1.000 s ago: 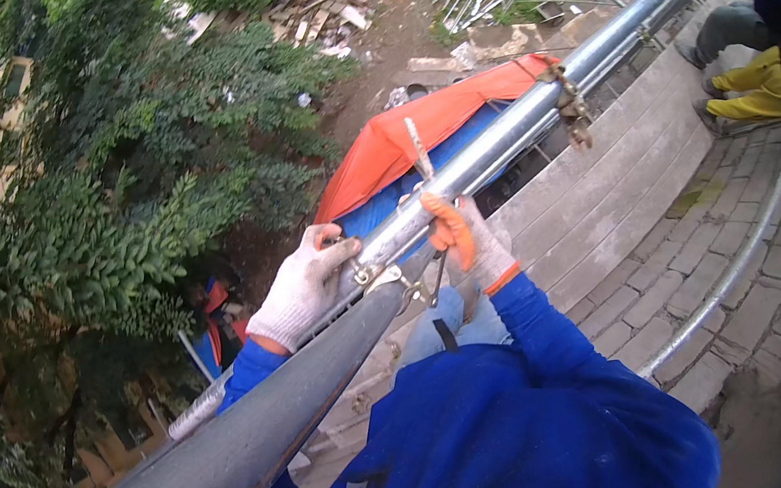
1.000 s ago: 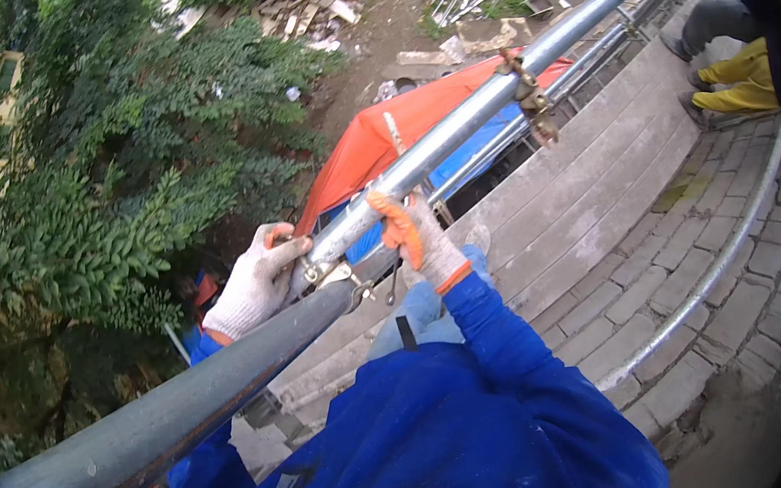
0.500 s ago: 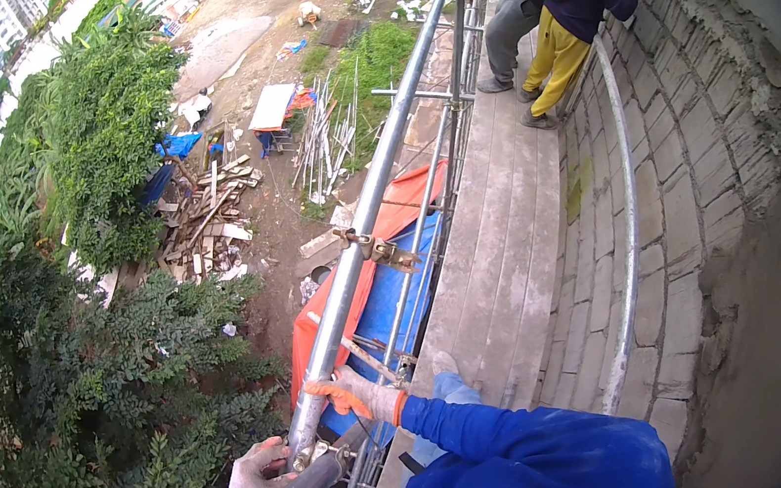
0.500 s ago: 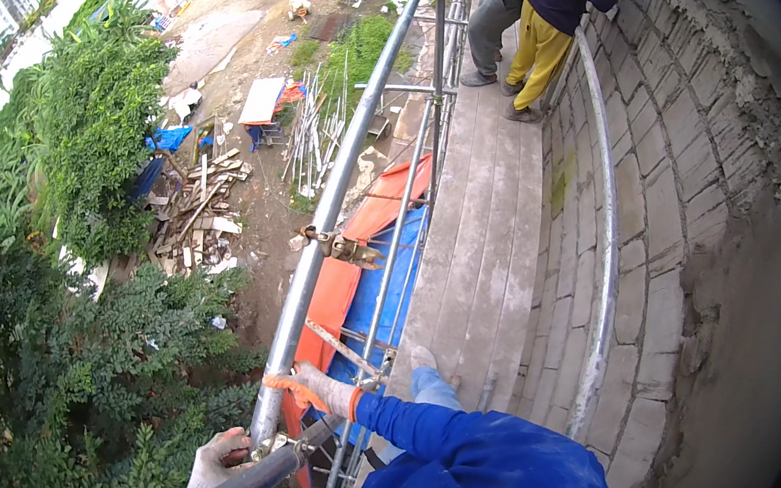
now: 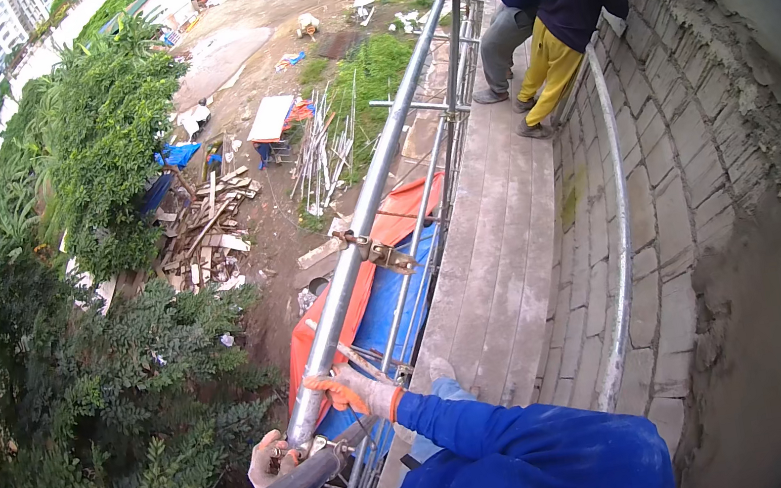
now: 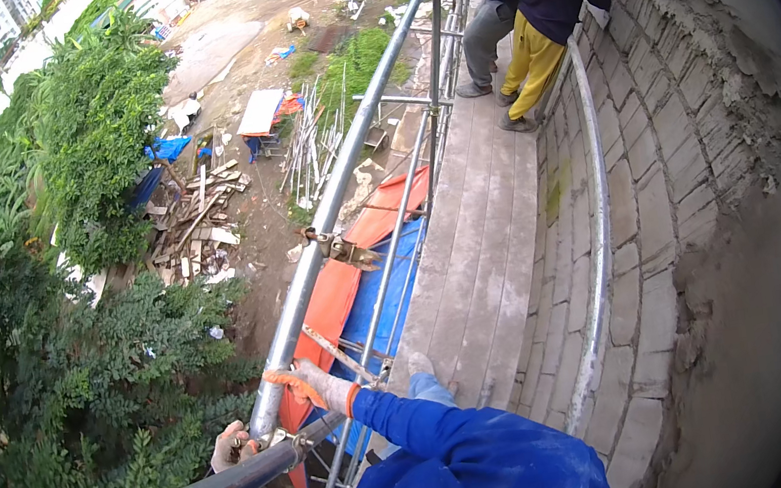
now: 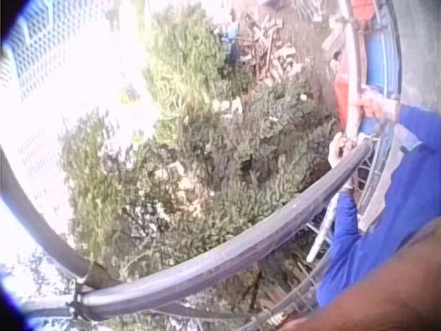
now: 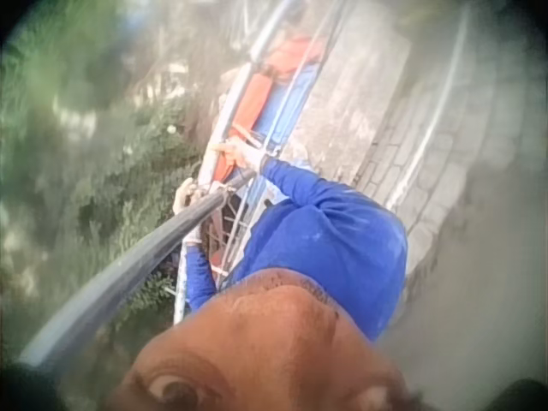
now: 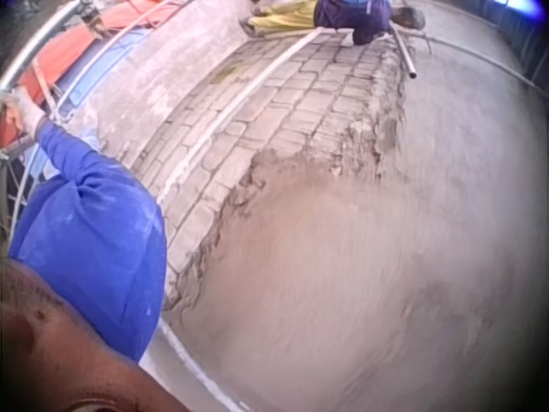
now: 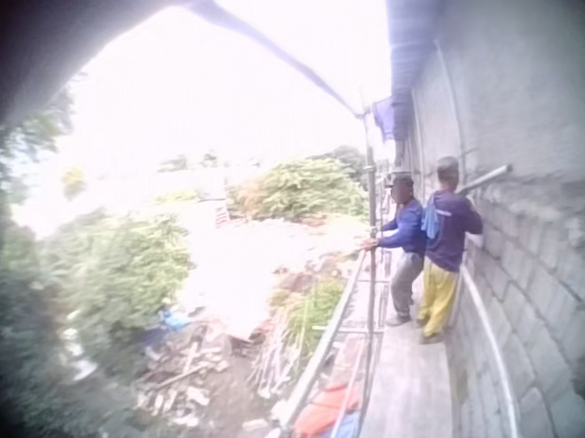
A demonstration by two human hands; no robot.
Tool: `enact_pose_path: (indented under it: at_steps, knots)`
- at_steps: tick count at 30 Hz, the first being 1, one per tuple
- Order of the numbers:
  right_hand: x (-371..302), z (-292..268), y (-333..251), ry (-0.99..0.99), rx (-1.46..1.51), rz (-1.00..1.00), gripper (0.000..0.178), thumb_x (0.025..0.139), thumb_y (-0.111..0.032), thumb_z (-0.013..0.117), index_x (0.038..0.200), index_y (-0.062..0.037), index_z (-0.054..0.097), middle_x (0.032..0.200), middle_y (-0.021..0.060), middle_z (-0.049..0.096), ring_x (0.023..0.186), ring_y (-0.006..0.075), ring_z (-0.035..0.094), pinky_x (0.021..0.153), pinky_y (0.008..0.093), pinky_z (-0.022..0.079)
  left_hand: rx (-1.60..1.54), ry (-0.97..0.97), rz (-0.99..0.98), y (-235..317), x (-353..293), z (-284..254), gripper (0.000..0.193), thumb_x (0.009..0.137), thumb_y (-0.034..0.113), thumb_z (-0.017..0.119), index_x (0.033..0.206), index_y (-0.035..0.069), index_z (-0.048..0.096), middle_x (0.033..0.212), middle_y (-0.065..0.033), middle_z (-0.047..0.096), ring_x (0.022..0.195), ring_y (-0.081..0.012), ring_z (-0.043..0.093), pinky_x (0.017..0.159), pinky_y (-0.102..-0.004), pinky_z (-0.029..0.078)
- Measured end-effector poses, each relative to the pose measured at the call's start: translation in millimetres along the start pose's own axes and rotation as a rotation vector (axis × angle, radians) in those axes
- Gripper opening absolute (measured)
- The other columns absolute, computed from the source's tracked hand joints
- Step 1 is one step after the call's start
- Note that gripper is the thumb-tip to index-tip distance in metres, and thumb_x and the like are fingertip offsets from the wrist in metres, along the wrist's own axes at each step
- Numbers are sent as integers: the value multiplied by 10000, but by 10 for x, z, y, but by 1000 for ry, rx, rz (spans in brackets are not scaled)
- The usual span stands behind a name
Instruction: The person assembles a metal scaffolding structure on a construction site. They use a wrench to tighten couplers on metal poles, secure the joints, and adjust the position of the scaffolding components.
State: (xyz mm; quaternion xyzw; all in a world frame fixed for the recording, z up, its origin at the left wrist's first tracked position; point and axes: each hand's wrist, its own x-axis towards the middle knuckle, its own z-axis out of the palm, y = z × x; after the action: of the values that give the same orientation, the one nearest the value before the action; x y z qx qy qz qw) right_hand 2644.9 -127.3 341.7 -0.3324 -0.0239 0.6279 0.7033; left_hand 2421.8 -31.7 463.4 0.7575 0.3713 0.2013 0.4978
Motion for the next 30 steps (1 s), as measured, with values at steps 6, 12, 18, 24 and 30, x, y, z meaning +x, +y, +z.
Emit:
enact_pose_path:
  at_steps: [6,12,18,24,30]
  knots:
    - [-38,-84,11,-13,-52,-43,359,879,-364,828,1030,-136,594,621,-96,396,461,43,328,445,271,234,-48,179,154,-659,-49,209,308,828,18,739,1130,24,678,1241,-119,644,929,-120,619,770,-269,506]
    - [80,71,40,79,-74,-8,328,882,-293,830,1009,-155,560,600,-76,418,445,57,387,415,266,282,350,392,452,-655,-59,139,511,867,53,721,1370,56,635,1125,-130,565,914,-223,537,760,-375,464]
    - [40,113,-50,50,-37,-67,219,937,-260,767,947,-186,562,584,-102,341,417,37,264,433,257,204,-90,434,8,-348,70,221,472,857,61,772,1314,49,658,1009,-122,662,796,-160,653,702,-313,545]
    - [6,128,34,27,-45,-44,219,930,-234,773,948,-197,558,615,-109,368,423,36,269,444,257,201,466,254,128,-370,-29,-6,506,872,169,794,1325,2,642,1074,-86,722,897,-121,667,776,-314,553]
    - [21,30,79,16,-18,-30,336,894,-217,812,1032,-187,507,604,-95,373,408,51,295,427,279,225,358,-95,-41,-267,-124,-189,645,882,264,808,1429,19,571,1103,-120,699,938,-165,653,833,-317,534]
